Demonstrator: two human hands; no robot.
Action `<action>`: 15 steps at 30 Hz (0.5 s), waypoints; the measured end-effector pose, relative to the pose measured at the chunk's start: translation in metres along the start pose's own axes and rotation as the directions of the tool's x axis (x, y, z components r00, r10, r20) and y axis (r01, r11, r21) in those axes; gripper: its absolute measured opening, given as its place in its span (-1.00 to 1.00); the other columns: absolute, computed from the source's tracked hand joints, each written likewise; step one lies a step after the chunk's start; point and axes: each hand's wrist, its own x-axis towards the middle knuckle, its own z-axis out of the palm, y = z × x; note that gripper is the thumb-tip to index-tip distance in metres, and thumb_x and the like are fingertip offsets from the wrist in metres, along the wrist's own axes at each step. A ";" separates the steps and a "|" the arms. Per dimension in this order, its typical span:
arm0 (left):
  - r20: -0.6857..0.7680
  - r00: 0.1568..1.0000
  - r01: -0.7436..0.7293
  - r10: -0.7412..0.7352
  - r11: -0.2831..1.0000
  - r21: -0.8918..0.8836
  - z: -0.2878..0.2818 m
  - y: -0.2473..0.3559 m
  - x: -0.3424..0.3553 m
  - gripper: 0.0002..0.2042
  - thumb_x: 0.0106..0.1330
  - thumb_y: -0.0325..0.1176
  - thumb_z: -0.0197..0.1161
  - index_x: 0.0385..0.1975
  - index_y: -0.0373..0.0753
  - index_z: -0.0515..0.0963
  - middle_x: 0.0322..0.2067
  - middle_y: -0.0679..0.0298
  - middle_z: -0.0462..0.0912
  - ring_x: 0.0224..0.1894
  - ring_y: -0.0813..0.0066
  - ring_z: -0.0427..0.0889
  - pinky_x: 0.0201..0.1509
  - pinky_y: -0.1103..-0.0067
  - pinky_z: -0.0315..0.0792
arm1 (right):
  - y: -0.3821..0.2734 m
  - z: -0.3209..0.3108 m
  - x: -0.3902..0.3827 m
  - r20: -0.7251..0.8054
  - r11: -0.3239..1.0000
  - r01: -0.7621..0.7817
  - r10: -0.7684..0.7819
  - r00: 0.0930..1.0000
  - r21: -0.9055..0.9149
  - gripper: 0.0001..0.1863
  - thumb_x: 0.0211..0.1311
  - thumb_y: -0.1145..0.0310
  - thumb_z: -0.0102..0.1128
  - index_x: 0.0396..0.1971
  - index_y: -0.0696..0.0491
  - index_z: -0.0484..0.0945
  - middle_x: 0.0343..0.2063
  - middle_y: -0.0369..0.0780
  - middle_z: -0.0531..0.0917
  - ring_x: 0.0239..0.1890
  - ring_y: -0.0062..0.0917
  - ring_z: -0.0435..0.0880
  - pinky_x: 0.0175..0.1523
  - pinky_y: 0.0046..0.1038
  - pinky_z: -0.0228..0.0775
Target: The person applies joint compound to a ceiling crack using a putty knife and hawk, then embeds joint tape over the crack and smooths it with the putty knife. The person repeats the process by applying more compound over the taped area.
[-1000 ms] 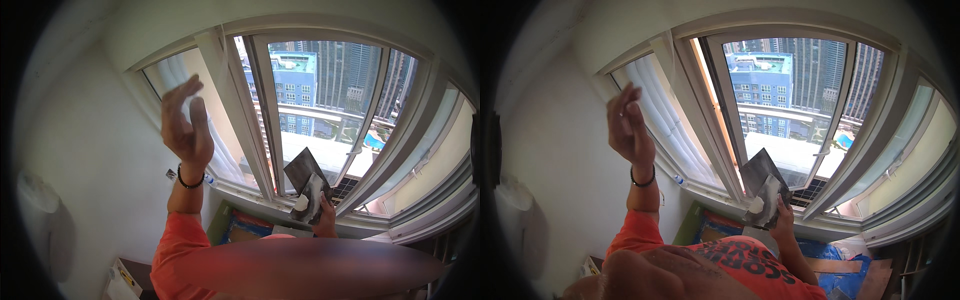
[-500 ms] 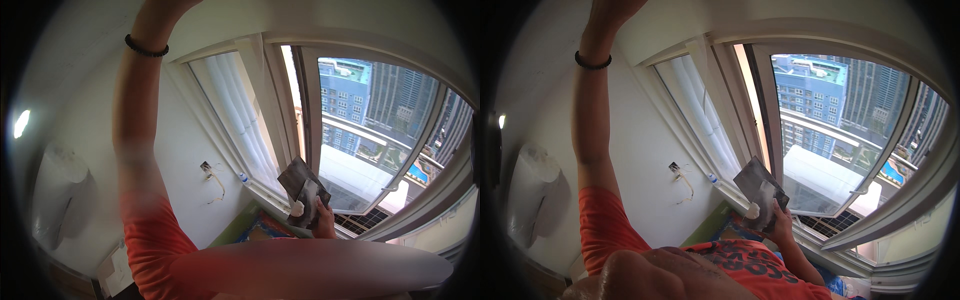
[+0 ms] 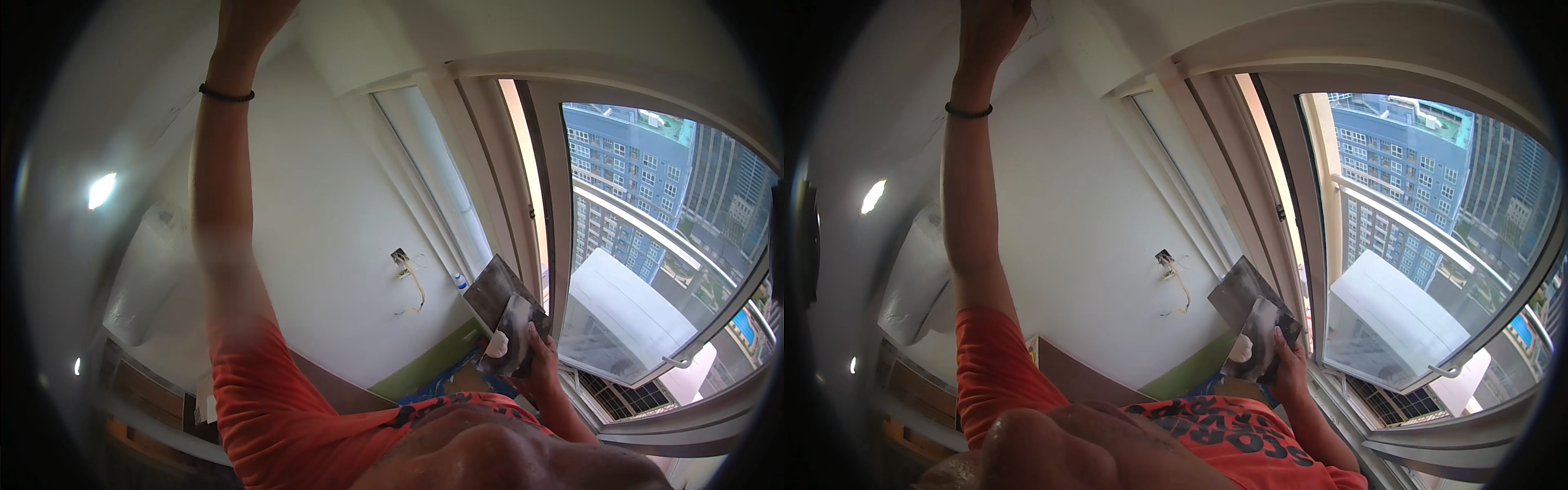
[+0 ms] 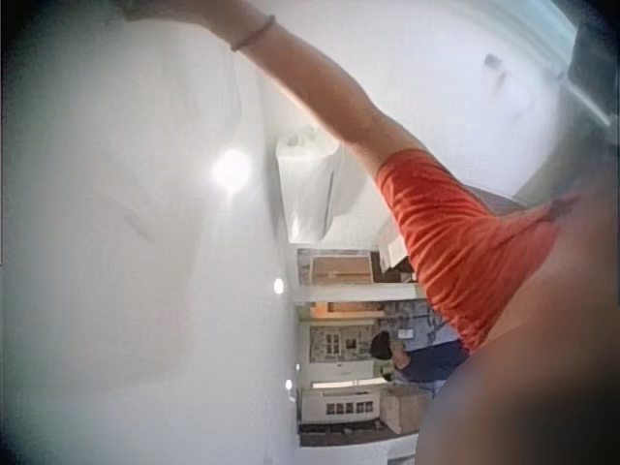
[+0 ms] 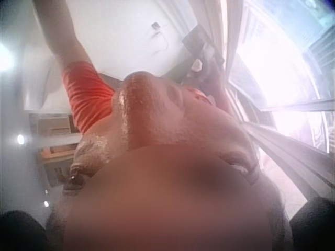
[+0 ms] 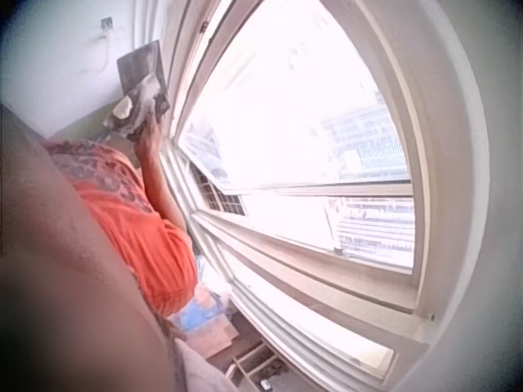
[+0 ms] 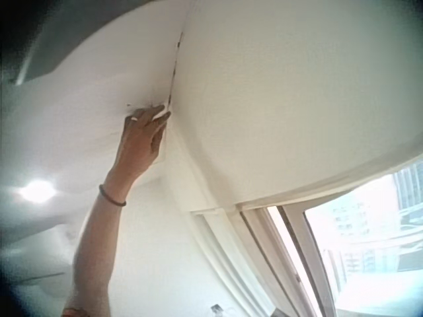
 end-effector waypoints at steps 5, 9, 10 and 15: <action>0.066 0.998 -0.019 0.017 0.999 0.028 0.009 0.001 -0.001 -0.61 0.38 -0.59 0.15 0.20 -0.24 0.55 0.18 0.10 0.59 0.21 0.08 0.52 0.30 0.24 0.39 | -0.007 -0.007 0.008 -0.026 0.998 -0.062 0.062 0.998 0.005 -0.73 0.47 0.24 0.22 -0.01 0.09 0.54 -0.18 -0.20 0.71 -0.22 -0.46 0.75 -0.16 -0.36 0.68; 0.019 1.000 0.004 -0.002 0.997 -0.083 0.012 -0.002 -0.009 -0.51 0.33 -0.69 0.09 0.27 -0.21 0.50 0.20 0.09 0.57 0.25 0.08 0.52 0.33 0.26 0.43 | -0.002 -0.020 0.012 -0.045 0.998 -0.067 0.068 0.997 0.015 -0.74 0.47 0.23 0.23 -0.03 0.09 0.55 -0.18 -0.19 0.71 -0.21 -0.46 0.75 -0.16 -0.36 0.68; 0.012 1.000 0.027 -0.025 0.993 -0.112 0.014 -0.001 -0.011 -0.49 0.32 -0.71 0.08 0.28 -0.21 0.49 0.21 0.09 0.57 0.26 0.08 0.52 0.34 0.27 0.44 | -0.001 -0.020 0.014 -0.043 0.998 -0.066 0.067 0.997 0.018 -0.73 0.47 0.23 0.23 -0.03 0.09 0.55 -0.18 -0.19 0.71 -0.22 -0.46 0.76 -0.16 -0.36 0.68; -0.053 0.994 0.084 -0.096 0.978 -0.193 0.041 -0.013 -0.030 -0.48 0.31 -0.76 0.01 0.26 -0.21 0.50 0.20 0.08 0.59 0.29 0.08 0.51 0.40 0.30 0.43 | -0.009 -0.017 0.015 -0.026 0.997 -0.077 0.077 0.997 -0.005 -0.71 0.47 0.23 0.23 0.01 0.10 0.56 -0.17 -0.20 0.71 -0.22 -0.48 0.76 -0.14 -0.36 0.69</action>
